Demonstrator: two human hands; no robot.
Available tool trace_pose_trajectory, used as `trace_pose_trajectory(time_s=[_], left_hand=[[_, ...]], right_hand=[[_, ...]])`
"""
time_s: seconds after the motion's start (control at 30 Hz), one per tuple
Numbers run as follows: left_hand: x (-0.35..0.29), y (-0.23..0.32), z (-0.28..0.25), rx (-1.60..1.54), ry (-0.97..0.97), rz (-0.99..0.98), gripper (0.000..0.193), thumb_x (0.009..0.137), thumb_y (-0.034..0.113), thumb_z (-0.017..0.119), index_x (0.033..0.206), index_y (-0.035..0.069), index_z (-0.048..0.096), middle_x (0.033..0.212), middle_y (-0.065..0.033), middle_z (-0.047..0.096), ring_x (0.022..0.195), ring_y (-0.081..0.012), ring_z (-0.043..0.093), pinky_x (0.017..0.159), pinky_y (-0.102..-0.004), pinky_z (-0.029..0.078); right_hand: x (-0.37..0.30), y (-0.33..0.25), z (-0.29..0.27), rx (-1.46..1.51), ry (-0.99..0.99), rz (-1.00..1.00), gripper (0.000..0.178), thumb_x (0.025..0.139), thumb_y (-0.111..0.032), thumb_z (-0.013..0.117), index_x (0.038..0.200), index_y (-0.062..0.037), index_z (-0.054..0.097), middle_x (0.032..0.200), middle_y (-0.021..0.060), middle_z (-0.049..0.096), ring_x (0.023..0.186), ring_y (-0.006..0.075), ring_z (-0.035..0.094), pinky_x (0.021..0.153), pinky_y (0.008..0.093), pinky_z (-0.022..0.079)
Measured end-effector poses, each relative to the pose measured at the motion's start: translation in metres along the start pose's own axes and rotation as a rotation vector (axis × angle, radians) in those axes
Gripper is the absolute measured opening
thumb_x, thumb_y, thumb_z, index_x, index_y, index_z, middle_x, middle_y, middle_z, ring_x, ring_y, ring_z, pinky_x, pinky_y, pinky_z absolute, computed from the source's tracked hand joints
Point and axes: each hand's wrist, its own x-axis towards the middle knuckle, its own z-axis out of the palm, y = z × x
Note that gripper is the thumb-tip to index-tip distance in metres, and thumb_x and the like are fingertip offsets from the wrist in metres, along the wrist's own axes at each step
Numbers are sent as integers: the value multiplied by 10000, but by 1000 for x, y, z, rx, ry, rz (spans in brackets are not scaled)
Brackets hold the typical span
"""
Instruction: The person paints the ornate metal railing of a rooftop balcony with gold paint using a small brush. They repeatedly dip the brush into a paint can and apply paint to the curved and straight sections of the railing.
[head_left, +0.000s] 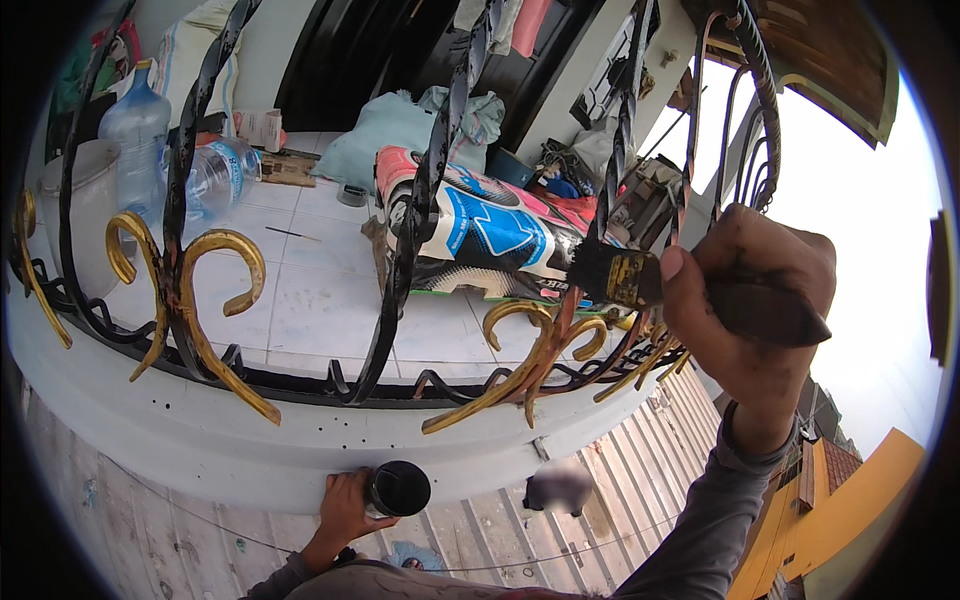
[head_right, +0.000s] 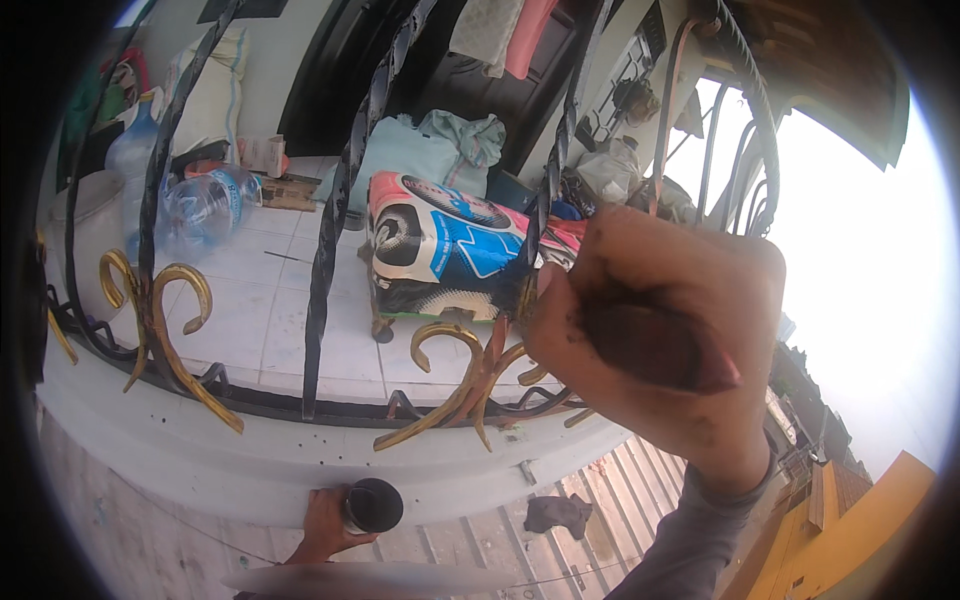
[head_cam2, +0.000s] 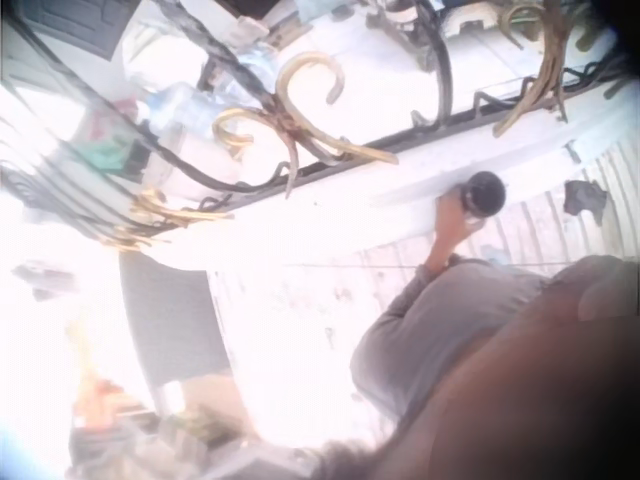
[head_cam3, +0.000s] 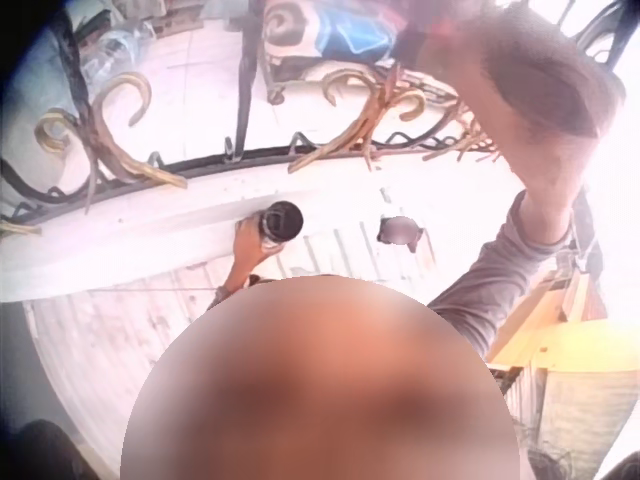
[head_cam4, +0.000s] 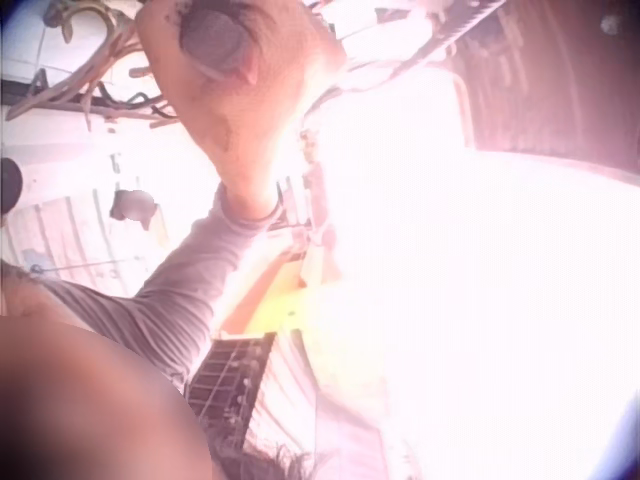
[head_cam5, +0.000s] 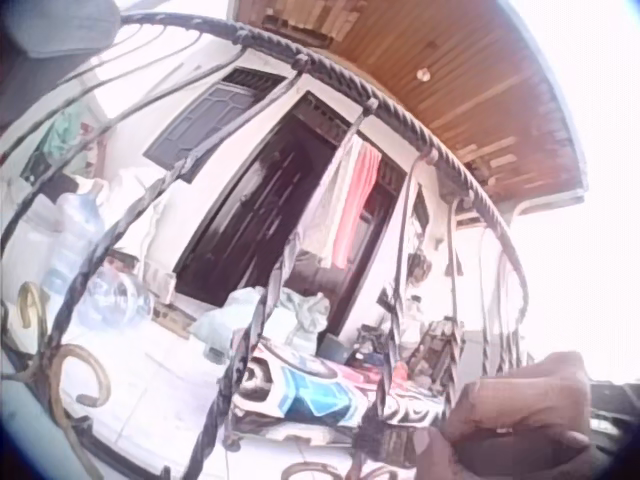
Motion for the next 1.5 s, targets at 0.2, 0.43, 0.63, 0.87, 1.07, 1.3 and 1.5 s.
trace_pose_trajectory(time_s=[0.2,0.43,0.63,0.87,1.07,1.3,1.5], left_hand=[[0,1,0,-26,50,23,918,547,571,942,1203,28,600,1119,-148,645,1070,-365,579,975,-491,401],[-1,-1,-3,-23,-21,19,1078,617,686,869,1281,-103,554,1192,-224,637,1099,-405,594,1032,-525,406],[-3,1,0,-7,14,6,972,565,603,921,1243,-8,586,1168,-172,644,1083,-384,589,1000,-504,405],[-1,3,-4,-24,-11,16,1057,624,682,864,1278,-91,559,1209,-221,642,1092,-395,601,1021,-521,413],[-5,1,-1,40,46,54,1054,620,678,869,1272,-89,558,1220,-228,639,1104,-400,601,1017,-523,417],[-2,5,-1,20,63,-6,1024,498,555,965,1254,-7,564,1141,-174,610,1078,-378,577,974,-513,416],[-1,3,0,53,100,49,1018,492,547,970,1250,-2,567,1176,-178,591,1098,-390,564,995,-519,416]], right_hand=[[2,2,-6,-83,-129,-33,228,884,-12,738,702,-33,603,593,18,631,456,67,534,459,223,361],[3,5,2,-47,-147,34,262,860,9,715,658,-40,554,579,17,590,492,58,510,488,227,349],[-8,6,1,-76,36,70,272,836,-17,739,658,-50,537,560,-1,552,473,54,469,479,235,307],[-21,14,5,60,174,166,245,801,22,707,645,-35,526,554,-10,502,477,63,441,473,239,306],[-34,18,5,325,175,227,210,774,24,729,654,-34,567,586,8,571,505,72,511,492,235,365],[-49,31,17,135,136,-5,268,757,-70,783,607,-90,562,524,15,552,431,89,516,443,240,366],[-55,34,9,89,93,3,240,874,-45,751,699,-60,587,606,24,623,493,93,556,490,233,405]])
